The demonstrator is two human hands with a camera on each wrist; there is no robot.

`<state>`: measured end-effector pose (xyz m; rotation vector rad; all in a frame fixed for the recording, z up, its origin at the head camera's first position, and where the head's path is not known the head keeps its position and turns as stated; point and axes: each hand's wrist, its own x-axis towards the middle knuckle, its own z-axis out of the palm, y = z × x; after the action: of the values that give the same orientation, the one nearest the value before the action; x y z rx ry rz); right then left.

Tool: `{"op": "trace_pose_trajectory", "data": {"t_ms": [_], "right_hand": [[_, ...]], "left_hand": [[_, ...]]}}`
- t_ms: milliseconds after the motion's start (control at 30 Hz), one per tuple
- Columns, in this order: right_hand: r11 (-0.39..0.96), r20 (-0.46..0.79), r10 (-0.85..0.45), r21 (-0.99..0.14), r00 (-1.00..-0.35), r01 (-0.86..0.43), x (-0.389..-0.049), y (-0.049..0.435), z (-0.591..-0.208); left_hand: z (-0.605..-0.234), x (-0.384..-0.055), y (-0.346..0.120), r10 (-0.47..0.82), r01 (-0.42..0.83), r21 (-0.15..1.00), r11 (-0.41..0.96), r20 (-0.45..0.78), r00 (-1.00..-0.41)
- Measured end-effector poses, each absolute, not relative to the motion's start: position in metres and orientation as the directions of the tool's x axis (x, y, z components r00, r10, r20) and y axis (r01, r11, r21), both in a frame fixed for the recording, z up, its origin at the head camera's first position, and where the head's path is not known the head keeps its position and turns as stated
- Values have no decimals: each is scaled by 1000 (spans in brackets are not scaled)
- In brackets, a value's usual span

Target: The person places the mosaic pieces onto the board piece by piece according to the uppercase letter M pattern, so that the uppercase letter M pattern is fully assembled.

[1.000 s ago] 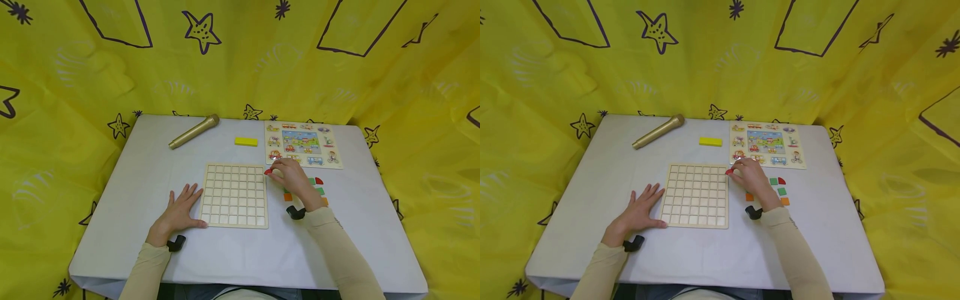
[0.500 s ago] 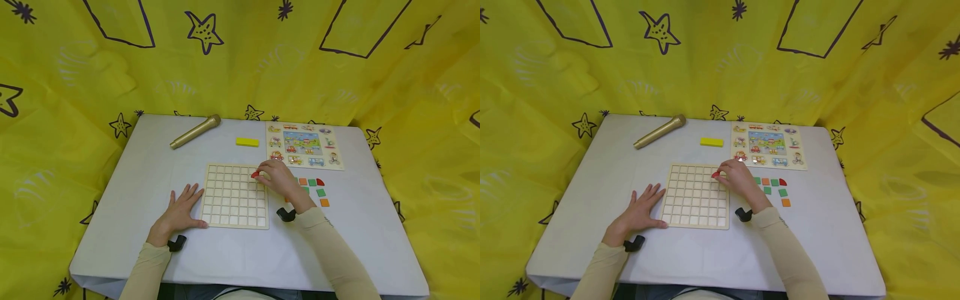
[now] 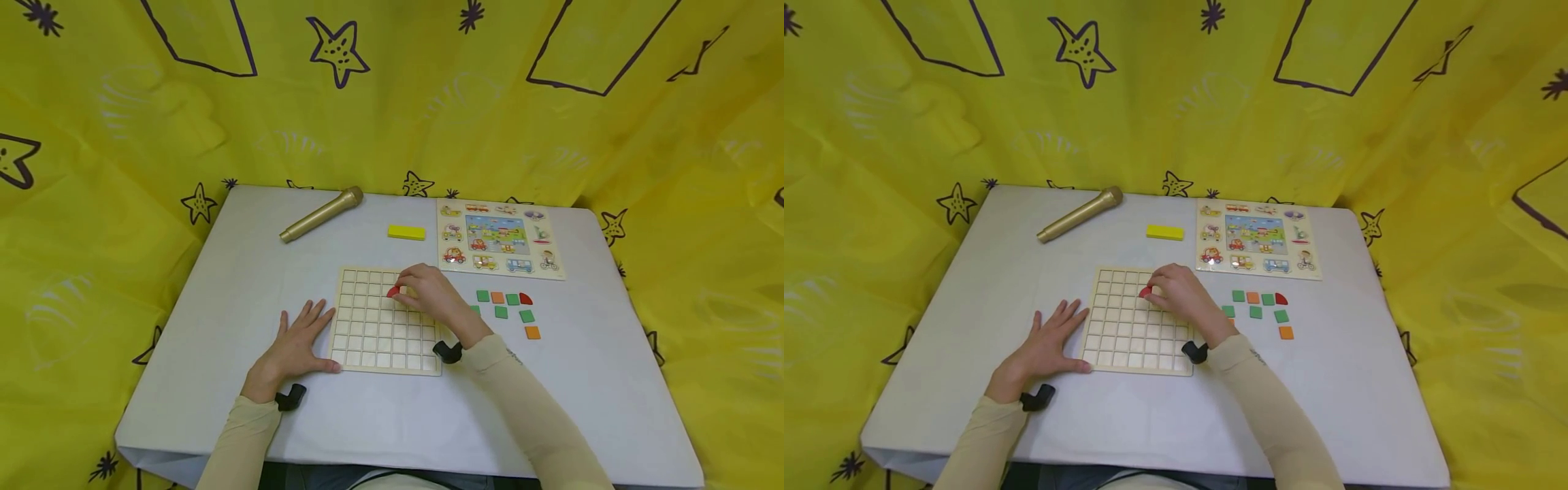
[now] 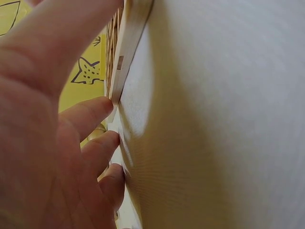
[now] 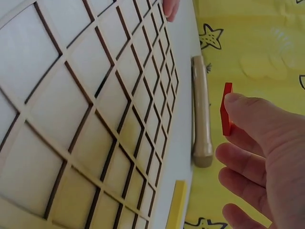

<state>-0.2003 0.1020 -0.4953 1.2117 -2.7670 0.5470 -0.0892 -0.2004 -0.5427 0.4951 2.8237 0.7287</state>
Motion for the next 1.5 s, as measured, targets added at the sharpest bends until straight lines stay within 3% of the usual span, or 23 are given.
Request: {"op": "trace_pose_trajectory", "data": {"t_ms": [400,933,1500], "right_hand": [[585,126,-757,-306,-641,-751,-200,75,-506],[541,162,-790,-271,-592,-796,-203,60,-516],[541,142,-799,-255,-584,-802,-208,50,-524]], "left_hand": [[-545,-89,-201,351,255,486,836,-115,-929],[-544,-89,-201,352,259,480,838,-114,-929],[-546,-90,-202,354,262,481,837,-110,-929]]}}
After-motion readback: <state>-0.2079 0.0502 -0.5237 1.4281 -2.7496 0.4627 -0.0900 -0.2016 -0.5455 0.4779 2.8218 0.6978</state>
